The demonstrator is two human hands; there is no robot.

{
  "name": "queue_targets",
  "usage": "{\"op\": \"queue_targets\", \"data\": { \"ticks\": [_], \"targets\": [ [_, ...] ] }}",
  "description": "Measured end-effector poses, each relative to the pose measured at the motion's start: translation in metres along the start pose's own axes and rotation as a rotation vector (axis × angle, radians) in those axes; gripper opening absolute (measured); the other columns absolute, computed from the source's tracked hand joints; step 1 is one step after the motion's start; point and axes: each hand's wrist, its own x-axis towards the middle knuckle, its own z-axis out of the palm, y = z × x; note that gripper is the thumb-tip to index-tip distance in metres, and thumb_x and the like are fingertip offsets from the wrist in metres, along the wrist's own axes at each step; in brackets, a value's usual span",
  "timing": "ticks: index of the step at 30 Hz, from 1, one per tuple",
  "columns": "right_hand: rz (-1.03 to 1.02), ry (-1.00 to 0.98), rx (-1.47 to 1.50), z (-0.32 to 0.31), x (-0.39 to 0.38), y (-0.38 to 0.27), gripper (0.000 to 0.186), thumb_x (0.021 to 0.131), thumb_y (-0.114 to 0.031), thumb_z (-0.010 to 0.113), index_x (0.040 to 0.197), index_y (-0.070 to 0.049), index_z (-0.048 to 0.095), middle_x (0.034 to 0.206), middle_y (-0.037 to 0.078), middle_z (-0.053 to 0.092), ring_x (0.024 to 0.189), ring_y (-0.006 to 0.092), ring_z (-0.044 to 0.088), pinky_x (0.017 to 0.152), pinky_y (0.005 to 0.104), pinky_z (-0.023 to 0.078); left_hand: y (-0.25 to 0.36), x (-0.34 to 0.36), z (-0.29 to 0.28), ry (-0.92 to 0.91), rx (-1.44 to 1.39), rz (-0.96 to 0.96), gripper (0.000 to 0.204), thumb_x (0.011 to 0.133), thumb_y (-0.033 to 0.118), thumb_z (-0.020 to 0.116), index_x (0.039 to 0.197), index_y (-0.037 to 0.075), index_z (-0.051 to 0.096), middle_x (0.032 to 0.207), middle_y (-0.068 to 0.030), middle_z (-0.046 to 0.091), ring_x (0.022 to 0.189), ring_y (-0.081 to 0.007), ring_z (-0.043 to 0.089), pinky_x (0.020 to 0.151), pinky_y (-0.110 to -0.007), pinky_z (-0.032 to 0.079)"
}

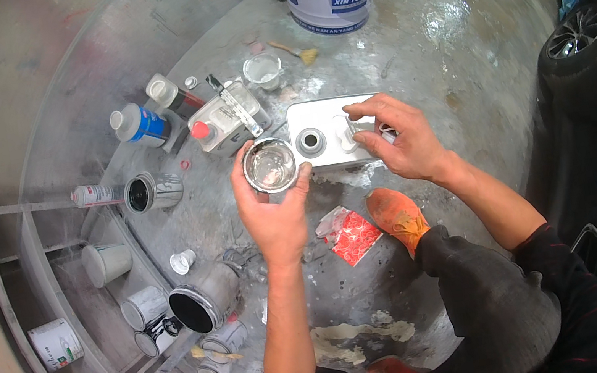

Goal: The person uses a spray gun to apply black paint to a car door, moving the gun in steady horizontal passes across the surface. The person then refills the spray gun from a paint can and adds a liquid from a smaller container before resuming the task.

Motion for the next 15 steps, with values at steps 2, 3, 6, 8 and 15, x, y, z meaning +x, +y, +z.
{"op": "queue_targets", "data": {
  "ticks": [2, 3, 6, 8, 15],
  "targets": [
    [0.0, 0.01, -0.014, 0.0, -0.002, 0.004, 0.038, 0.091, -0.004, 0.074, 0.128, -0.005, 0.07, 0.114, 0.014, 0.072, 0.097, 0.0281, 0.07, 0.078, 0.0352, 0.058, 0.0, 0.002, 0.002, -0.004, 0.006, 0.002, 0.079, 0.081, 0.0, 0.088, 0.148, 0.001, 0.047, 0.138, -0.0107, 0.059, 0.124, -0.0203, 0.061, 0.106, -0.035, 0.051],
    [0.005, 0.012, -0.013, 0.0, -0.003, 0.006, 0.038, 0.091, -0.003, 0.074, 0.128, -0.004, 0.07, 0.114, 0.014, 0.072, 0.097, 0.0269, 0.07, 0.078, 0.0344, 0.057, 0.0, 0.003, 0.003, -0.006, 0.008, 0.003, 0.079, 0.081, 0.001, 0.089, 0.148, 0.001, 0.047, 0.138, -0.0107, 0.059, 0.124, -0.0203, 0.061, 0.106, -0.035, 0.051],
    [0.016, 0.019, -0.003, 0.001, -0.003, 0.013, 0.038, 0.09, -0.002, 0.074, 0.128, -0.003, 0.069, 0.114, 0.014, 0.073, 0.098, 0.0247, 0.07, 0.078, 0.0328, 0.055, 0.001, 0.005, 0.004, -0.015, 0.042, 0.001, 0.079, 0.081, 0.002, 0.089, 0.148, 0.001, 0.047, 0.138, -0.0108, 0.06, 0.124, -0.0206, 0.062, 0.106, -0.035, 0.052],
    [0.023, 0.025, 0.0, 0.002, -0.004, 0.017, 0.037, 0.09, -0.002, 0.074, 0.128, -0.003, 0.07, 0.113, 0.014, 0.073, 0.097, 0.025, 0.07, 0.077, 0.0331, 0.055, -0.001, 0.007, 0.006, -0.02, 0.056, 0.023, 0.079, 0.082, 0.002, 0.089, 0.148, 0.001, 0.047, 0.137, -0.0109, 0.06, 0.123, -0.0207, 0.062, 0.105, -0.035, 0.052],
    [0.001, 0.056, -0.007, 0.005, -0.005, 0.022, 0.036, 0.09, -0.004, 0.073, 0.126, -0.006, 0.071, 0.105, 0.013, 0.072, 0.093, 0.0287, 0.071, 0.078, 0.0369, 0.057, -0.004, 0.012, 0.014, -0.036, 0.097, 0.048, 0.078, 0.082, 0.001, 0.088, 0.148, 0.001, 0.047, 0.136, -0.0116, 0.06, 0.123, -0.0206, 0.062, 0.105, -0.035, 0.052]
  ]
}}
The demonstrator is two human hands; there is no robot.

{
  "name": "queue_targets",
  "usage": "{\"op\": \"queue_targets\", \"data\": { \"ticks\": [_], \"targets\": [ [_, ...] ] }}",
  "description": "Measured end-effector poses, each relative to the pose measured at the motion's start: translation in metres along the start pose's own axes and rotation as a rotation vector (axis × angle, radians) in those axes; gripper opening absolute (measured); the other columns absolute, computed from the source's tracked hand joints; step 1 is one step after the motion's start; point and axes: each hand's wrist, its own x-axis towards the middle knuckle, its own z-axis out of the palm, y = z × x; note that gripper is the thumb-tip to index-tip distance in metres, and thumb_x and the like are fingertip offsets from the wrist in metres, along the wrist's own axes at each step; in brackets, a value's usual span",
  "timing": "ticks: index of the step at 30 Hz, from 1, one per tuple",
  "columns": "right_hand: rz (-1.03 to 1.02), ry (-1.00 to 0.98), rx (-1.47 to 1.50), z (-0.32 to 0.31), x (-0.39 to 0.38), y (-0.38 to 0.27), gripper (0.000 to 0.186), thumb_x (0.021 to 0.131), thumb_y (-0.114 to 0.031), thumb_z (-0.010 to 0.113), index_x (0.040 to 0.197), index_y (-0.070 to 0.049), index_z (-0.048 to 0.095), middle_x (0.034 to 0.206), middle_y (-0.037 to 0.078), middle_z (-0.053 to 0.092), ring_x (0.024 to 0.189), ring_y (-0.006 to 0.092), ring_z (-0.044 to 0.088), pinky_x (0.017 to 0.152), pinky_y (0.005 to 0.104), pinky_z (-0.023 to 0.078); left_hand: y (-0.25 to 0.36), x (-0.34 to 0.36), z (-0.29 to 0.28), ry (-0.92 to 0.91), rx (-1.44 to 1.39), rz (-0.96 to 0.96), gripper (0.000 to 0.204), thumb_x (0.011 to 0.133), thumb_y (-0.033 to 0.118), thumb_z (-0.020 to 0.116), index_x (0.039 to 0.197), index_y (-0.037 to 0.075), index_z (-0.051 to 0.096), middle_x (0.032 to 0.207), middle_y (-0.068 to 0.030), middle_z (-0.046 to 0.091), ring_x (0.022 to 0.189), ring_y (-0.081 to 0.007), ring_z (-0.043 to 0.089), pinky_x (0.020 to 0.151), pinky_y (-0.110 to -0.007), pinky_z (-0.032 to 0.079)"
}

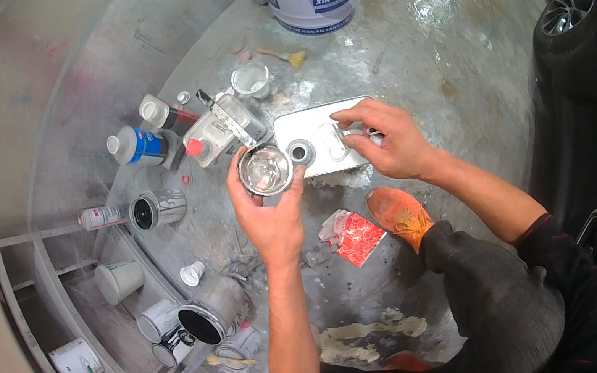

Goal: The person uses a spray gun to apply black paint to a car door, moving the gun in steady horizontal passes across the surface. The person then refills the spray gun from a paint can and adds a liquid from a smaller container before resuming the task.

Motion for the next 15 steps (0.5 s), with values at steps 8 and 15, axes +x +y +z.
{"op": "queue_targets", "data": {
  "ticks": [8, 15],
  "targets": [
    [0.001, -0.012, 0.043, 0.0005, 0.0, 0.0026, 0.039, 0.09, 0.001, 0.071, 0.128, -0.003, 0.07, 0.107, 0.014, 0.072, 0.095, 0.0253, 0.07, 0.075, 0.0333, 0.056, 0.003, 0.0017, 0.0063, -0.01, -0.011, -0.019, 0.079, 0.082, 0.0, 0.087, 0.149, 0.0, 0.046, 0.136, -0.0118, 0.061, 0.122, -0.0202, 0.062, 0.105, -0.034, 0.052],
    [0.003, -0.017, 0.034, 0.0001, -0.001, 0.0046, 0.039, 0.09, -0.001, 0.071, 0.129, -0.003, 0.069, 0.106, 0.013, 0.073, 0.094, 0.0258, 0.071, 0.074, 0.034, 0.056, 0.004, 0.002, 0.0084, -0.028, -0.021, -0.025, 0.078, 0.082, -0.001, 0.086, 0.149, 0.0, 0.045, 0.136, -0.0119, 0.06, 0.123, -0.0201, 0.061, 0.106, -0.034, 0.051]
  ]
}}
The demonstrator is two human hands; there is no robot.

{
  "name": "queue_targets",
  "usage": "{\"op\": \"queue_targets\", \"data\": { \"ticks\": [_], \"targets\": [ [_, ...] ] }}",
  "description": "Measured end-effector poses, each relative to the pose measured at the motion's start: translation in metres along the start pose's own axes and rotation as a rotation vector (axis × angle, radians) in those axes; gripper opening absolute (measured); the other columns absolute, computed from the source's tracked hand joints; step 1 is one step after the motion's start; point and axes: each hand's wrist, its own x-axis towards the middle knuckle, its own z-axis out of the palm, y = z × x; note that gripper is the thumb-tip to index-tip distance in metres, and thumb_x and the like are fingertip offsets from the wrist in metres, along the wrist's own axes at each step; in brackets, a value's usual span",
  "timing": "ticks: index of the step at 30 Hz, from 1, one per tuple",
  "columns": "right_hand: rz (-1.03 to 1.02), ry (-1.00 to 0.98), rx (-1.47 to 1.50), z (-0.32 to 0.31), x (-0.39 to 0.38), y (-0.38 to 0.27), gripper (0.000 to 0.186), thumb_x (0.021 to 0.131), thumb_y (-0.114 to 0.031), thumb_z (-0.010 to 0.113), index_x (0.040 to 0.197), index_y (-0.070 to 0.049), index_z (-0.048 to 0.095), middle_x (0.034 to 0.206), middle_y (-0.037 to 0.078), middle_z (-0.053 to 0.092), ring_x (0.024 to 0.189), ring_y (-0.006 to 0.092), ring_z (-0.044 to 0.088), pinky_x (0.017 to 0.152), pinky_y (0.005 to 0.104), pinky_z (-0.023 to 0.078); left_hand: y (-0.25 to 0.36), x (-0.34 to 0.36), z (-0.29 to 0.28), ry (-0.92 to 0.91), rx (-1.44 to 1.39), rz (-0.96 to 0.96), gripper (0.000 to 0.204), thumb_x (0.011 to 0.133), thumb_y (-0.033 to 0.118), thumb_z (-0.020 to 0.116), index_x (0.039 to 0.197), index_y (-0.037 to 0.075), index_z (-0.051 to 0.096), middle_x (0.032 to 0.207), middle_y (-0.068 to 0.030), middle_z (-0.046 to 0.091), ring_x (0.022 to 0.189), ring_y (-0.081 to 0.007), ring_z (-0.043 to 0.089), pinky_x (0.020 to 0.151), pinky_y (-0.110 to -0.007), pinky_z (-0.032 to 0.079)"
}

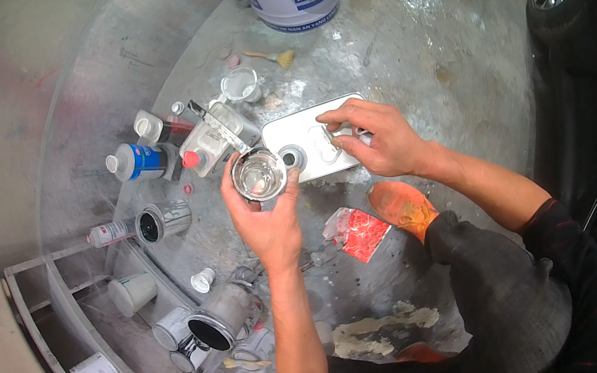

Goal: The person uses a spray gun to apply black paint to a car door, moving the gun in steady horizontal passes across the surface. The person then refills the spray gun from a paint can and adds a liquid from a smaller container before resuming the task.

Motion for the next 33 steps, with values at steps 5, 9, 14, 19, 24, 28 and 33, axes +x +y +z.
{"op": "queue_targets", "data": {
  "ticks": [5, 9, 14, 19, 24, 28, 33],
  "targets": [
    [0.006, 0.009, 0.004, 0.0006, 0.0, 0.0014, 0.039, 0.09, -0.002, 0.071, 0.129, -0.004, 0.069, 0.106, 0.014, 0.073, 0.092, 0.0266, 0.071, 0.074, 0.0343, 0.056, 0.0013, -0.0008, 0.0014, -0.003, 0.014, -0.001, 0.079, 0.082, -0.001, 0.087, 0.149, 0.0, 0.045, 0.137, -0.0124, 0.059, 0.125, -0.0207, 0.061, 0.106, -0.035, 0.051],
    [-0.013, 0.022, -0.004, 0.0012, 0.0011, 0.0017, 0.037, 0.09, -0.004, 0.072, 0.127, -0.005, 0.069, 0.104, 0.013, 0.073, 0.091, 0.0279, 0.072, 0.074, 0.0359, 0.057, 0.0008, -0.0002, 0.001, 0.001, 0.027, -0.009, 0.08, 0.082, -0.001, 0.088, 0.149, 0.0, 0.044, 0.139, -0.0128, 0.058, 0.126, -0.021, 0.06, 0.107, -0.035, 0.05],
    [-0.022, 0.043, -0.009, 0.002, 0.0012, 0.0009, 0.035, 0.089, -0.007, 0.074, 0.124, -0.006, 0.07, 0.101, 0.011, 0.073, 0.088, 0.0291, 0.074, 0.074, 0.0372, 0.058, 0.0012, 0.001, 0.0, -0.006, 0.04, -0.013, 0.081, 0.081, -0.001, 0.088, 0.149, 0.0, 0.044, 0.139, -0.0128, 0.058, 0.127, -0.0214, 0.06, 0.108, -0.036, 0.05],
    [0.019, 0.012, 0.008, 0.0002, -0.0003, 0.003, 0.038, 0.09, -0.004, 0.072, 0.128, -0.006, 0.069, 0.104, 0.012, 0.072, 0.092, 0.0272, 0.072, 0.075, 0.0358, 0.058, 0.0038, 0.0006, 0.0016, 0.005, 0.027, -0.044, 0.081, 0.081, -0.001, 0.089, 0.149, 0.0, 0.044, 0.138, -0.0126, 0.058, 0.126, -0.0214, 0.059, 0.108, -0.035, 0.05],
    [0.031, 0.0, 0.022, 0.0006, -0.0009, 0.0031, 0.039, 0.09, -0.002, 0.071, 0.129, -0.005, 0.069, 0.105, 0.013, 0.072, 0.094, 0.0273, 0.072, 0.077, 0.036, 0.058, 0.0034, -0.0004, 0.0016, 0.011, 0.069, -0.041, 0.081, 0.081, -0.001, 0.088, 0.149, 0.001, 0.044, 0.137, -0.0125, 0.058, 0.125, -0.0208, 0.06, 0.107, -0.035, 0.05],
    [-0.013, 0.04, -0.007, 0.0022, -0.0005, 0.0051, 0.037, 0.091, -0.005, 0.072, 0.127, -0.007, 0.069, 0.102, 0.011, 0.072, 0.09, 0.0282, 0.073, 0.074, 0.0373, 0.058, 0.0034, 0.0004, 0.003, 0.007, 0.059, -0.051, 0.08, 0.082, -0.002, 0.087, 0.149, 0.001, 0.044, 0.137, -0.0125, 0.058, 0.124, -0.0207, 0.06, 0.106, -0.035, 0.05],
    [-0.027, 0.043, -0.008, 0.0022, -0.0003, 0.0049, 0.036, 0.091, -0.007, 0.072, 0.127, -0.009, 0.069, 0.101, 0.011, 0.072, 0.088, 0.0287, 0.074, 0.072, 0.0381, 0.059, 0.0031, 0.0001, 0.0017, 0.007, 0.104, -0.052, 0.08, 0.081, -0.001, 0.087, 0.149, 0.001, 0.045, 0.137, -0.0126, 0.057, 0.125, -0.0209, 0.059, 0.107, -0.035, 0.05]
  ]
}}
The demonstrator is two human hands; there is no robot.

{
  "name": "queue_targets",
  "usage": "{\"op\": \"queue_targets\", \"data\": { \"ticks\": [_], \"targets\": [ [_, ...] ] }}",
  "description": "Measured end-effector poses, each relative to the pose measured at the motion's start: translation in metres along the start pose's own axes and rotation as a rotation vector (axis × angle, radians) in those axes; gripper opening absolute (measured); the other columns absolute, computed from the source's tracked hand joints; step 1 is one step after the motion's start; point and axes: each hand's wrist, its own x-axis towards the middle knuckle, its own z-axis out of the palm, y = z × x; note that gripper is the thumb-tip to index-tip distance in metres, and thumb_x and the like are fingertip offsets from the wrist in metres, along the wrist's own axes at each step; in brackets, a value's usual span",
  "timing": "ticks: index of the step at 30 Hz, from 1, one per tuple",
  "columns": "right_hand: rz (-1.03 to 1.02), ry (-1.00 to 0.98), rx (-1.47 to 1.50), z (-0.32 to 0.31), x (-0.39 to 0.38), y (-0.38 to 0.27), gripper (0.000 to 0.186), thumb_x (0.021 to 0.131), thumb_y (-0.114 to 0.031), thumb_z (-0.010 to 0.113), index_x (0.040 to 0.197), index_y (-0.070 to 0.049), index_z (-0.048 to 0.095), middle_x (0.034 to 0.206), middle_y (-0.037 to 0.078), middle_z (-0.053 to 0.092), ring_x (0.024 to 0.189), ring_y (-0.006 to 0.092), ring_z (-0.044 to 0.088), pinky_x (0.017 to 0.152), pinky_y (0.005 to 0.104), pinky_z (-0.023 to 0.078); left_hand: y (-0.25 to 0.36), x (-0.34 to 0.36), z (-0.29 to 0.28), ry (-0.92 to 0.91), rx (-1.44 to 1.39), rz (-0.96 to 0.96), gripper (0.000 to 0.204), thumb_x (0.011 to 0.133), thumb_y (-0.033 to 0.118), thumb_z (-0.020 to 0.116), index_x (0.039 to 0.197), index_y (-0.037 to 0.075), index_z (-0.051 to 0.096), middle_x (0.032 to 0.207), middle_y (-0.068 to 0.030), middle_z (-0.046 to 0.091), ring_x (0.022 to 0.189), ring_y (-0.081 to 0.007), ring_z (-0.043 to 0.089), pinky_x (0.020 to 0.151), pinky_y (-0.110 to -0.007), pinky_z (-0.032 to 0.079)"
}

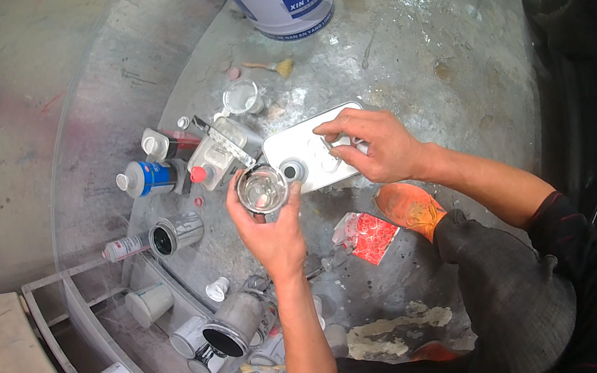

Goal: The person uses a spray gun to apply black paint to a car door, moving the gun in steady horizontal passes across the surface. The person then refills the spray gun from a paint can and adds a liquid from a smaller container before resuming the task.

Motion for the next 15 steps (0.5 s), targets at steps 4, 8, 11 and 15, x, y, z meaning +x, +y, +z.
{"op": "queue_targets", "data": {
  "ticks": [4, 8, 11, 15],
  "targets": [
    [0.004, -0.002, -0.006, -0.0002, 0.0003, -0.0006, 0.035, 0.092, -0.008, 0.072, 0.127, -0.008, 0.069, 0.101, 0.011, 0.072, 0.088, 0.0289, 0.074, 0.072, 0.0384, 0.059, -0.0027, 0.0014, -0.0013, -0.003, 0.023, 0.014, 0.081, 0.081, 0.0, 0.088, 0.149, 0.001, 0.045, 0.139, -0.0127, 0.056, 0.126, -0.0216, 0.059, 0.108, -0.036, 0.05],
    [0.008, -0.001, -0.003, 0.0, -0.0006, -0.0003, 0.035, 0.092, -0.007, 0.072, 0.127, -0.008, 0.069, 0.102, 0.011, 0.073, 0.088, 0.0291, 0.074, 0.072, 0.0386, 0.059, -0.0014, 0.0004, -0.0007, -0.009, 0.05, 0.027, 0.081, 0.081, 0.001, 0.088, 0.149, 0.001, 0.045, 0.139, -0.0129, 0.056, 0.127, -0.0221, 0.059, 0.109, -0.036, 0.049],
    [-0.002, 0.009, -0.004, 0.0008, -0.0013, 0.0009, 0.035, 0.092, -0.007, 0.071, 0.127, -0.008, 0.069, 0.102, 0.01, 0.073, 0.088, 0.0294, 0.074, 0.073, 0.0388, 0.059, -0.0015, 0.0, -0.001, -0.009, 0.091, 0.039, 0.081, 0.081, 0.001, 0.088, 0.149, 0.001, 0.045, 0.14, -0.0131, 0.056, 0.127, -0.0223, 0.059, 0.109, -0.036, 0.049],
    [0.007, 0.002, 0.01, 0.0, -0.0009, 0.0, 0.036, 0.092, -0.008, 0.071, 0.128, -0.008, 0.069, 0.103, 0.01, 0.073, 0.089, 0.0296, 0.074, 0.073, 0.0392, 0.059, -0.0011, 0.0003, -0.0016, -0.011, 0.13, 0.037, 0.08, 0.081, 0.001, 0.088, 0.149, 0.001, 0.045, 0.14, -0.0131, 0.056, 0.127, -0.0224, 0.059, 0.109, -0.036, 0.049]
  ]
}}
